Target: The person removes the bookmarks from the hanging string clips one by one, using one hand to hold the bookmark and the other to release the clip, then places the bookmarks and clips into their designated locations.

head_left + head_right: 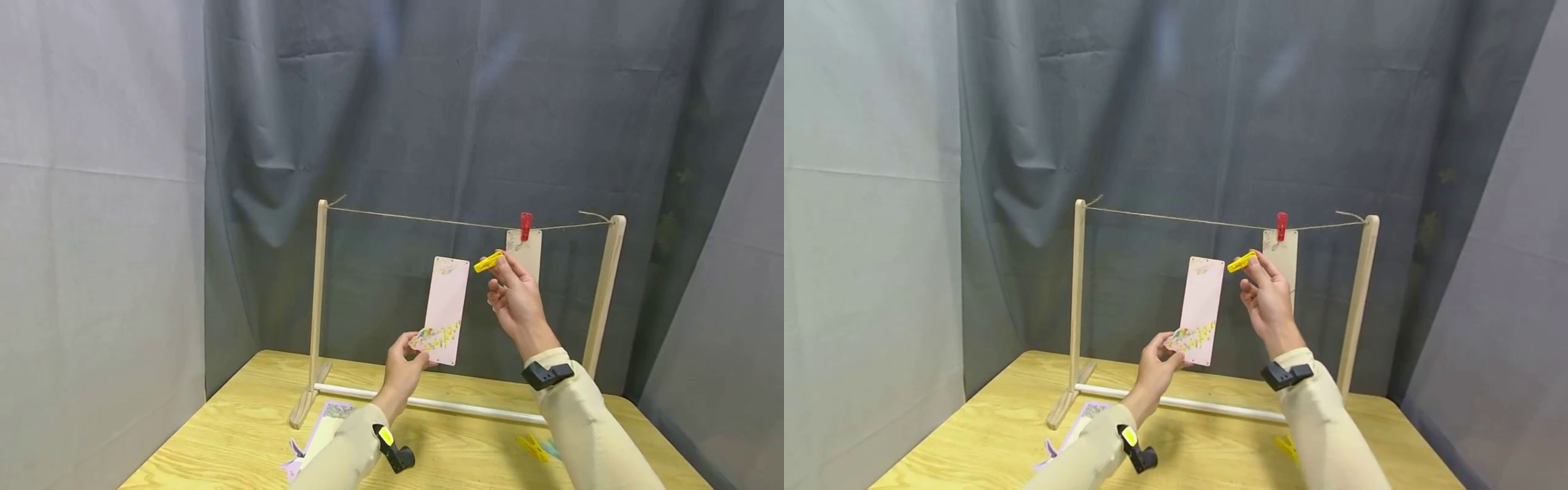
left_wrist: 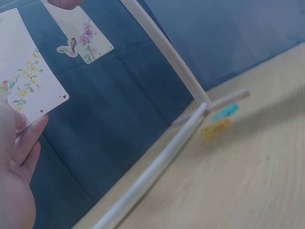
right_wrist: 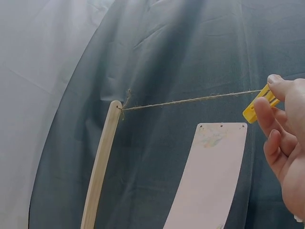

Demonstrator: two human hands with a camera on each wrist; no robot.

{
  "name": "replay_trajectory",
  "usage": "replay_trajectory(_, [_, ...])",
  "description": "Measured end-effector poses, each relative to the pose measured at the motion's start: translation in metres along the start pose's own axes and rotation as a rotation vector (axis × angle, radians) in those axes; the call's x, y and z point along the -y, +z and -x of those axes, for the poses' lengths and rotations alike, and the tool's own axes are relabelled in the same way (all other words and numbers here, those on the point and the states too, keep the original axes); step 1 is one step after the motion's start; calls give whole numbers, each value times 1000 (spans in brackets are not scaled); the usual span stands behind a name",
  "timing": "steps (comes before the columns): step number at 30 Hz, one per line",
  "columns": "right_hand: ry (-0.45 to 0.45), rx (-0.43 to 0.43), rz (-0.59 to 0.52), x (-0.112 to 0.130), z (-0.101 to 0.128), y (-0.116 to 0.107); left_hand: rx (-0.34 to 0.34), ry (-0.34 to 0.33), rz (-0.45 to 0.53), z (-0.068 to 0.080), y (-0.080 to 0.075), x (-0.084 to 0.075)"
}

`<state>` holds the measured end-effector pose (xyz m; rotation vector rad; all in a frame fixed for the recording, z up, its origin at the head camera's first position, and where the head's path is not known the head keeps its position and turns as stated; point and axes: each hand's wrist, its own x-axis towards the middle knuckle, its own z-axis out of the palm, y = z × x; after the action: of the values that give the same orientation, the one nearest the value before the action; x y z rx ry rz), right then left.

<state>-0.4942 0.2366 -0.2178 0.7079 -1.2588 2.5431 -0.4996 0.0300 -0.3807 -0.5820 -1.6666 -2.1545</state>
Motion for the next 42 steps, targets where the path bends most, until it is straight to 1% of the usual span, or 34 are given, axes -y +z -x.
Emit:
replay_trajectory(2, [-3, 13, 13, 1, 2, -2, 2, -6, -13, 4, -3, 1])
replay_trajectory(6, [-5, 24, 35, 2, 7, -5, -6, 5, -30, 8, -8, 3])
replay_trajectory(12, [17, 4, 47, 1, 16, -11, -16, -12, -64, 17, -20, 5])
replay_trajectory(17, [8, -5, 84, 1, 22, -14, -29, -4, -51, 19, -28, 4])
replay_trajectory(19, [7, 3, 81, 0, 24, -17, -40, -5, -38, 20, -30, 3])
replay_trajectory(25, [32, 21, 52, -4, 28, -24, -30, -12, -49, 26, -37, 3])
replay_trajectory(28, [40, 18, 67, -8, 30, -27, -21, -16, -65, 29, -40, 3])
replay_trajectory(32, [44, 10, 113, -11, 34, -28, -13, -21, -84, 34, -45, 1])
replay_trajectory(39, [57, 64, 116, -11, 37, -32, 0, -7, -92, 39, -50, 1])
replay_trajectory(42, [69, 76, 113, -12, 39, -35, 0, -10, -119, 41, -52, 2])
